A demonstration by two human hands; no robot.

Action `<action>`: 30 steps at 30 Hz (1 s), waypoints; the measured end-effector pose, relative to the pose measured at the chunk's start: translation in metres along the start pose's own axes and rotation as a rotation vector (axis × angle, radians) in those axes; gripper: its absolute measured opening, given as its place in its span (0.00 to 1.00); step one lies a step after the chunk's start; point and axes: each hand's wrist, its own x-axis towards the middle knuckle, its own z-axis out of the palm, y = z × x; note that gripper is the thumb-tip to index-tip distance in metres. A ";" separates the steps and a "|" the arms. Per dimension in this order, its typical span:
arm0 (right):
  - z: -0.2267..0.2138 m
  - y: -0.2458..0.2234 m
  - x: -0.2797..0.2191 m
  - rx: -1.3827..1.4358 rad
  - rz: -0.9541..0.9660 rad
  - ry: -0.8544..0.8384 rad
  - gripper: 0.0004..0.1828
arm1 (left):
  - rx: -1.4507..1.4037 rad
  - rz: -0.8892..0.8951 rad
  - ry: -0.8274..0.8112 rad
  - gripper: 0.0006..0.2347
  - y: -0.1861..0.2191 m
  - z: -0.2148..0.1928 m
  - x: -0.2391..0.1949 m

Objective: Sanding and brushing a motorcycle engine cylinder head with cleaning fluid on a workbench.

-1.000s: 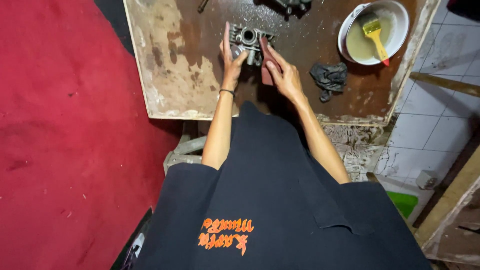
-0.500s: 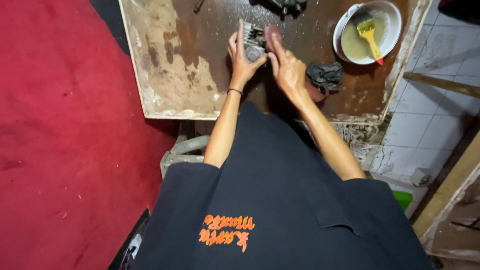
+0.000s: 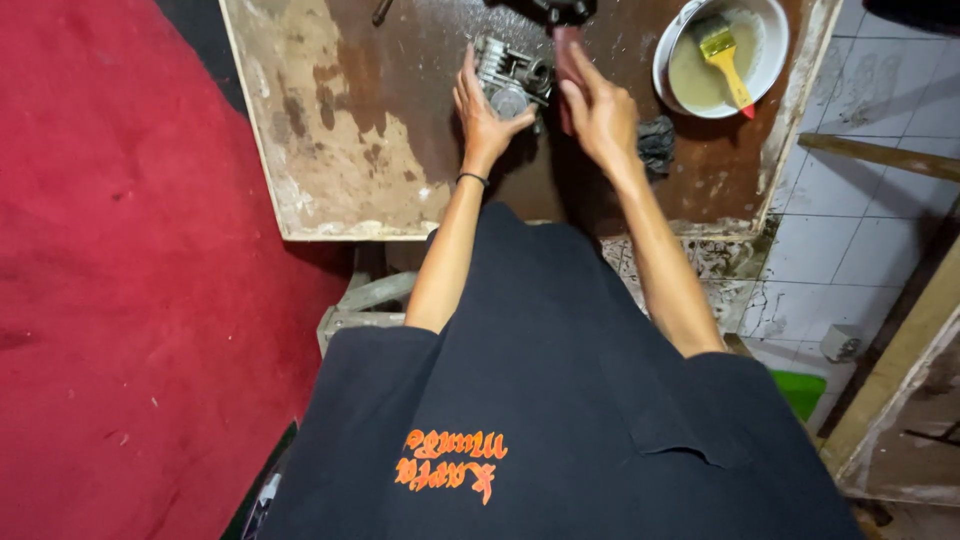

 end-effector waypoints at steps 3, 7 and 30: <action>0.032 -0.003 -0.010 -0.094 0.008 0.004 0.25 | 0.020 -0.031 -0.014 0.58 0.005 -0.002 0.002; 0.032 0.002 -0.036 -0.252 0.053 -0.122 0.30 | -0.008 0.005 0.001 0.57 0.006 -0.007 0.001; 0.010 -0.015 -0.018 0.086 -0.015 0.077 0.21 | 0.092 0.006 0.037 0.59 0.003 0.014 -0.003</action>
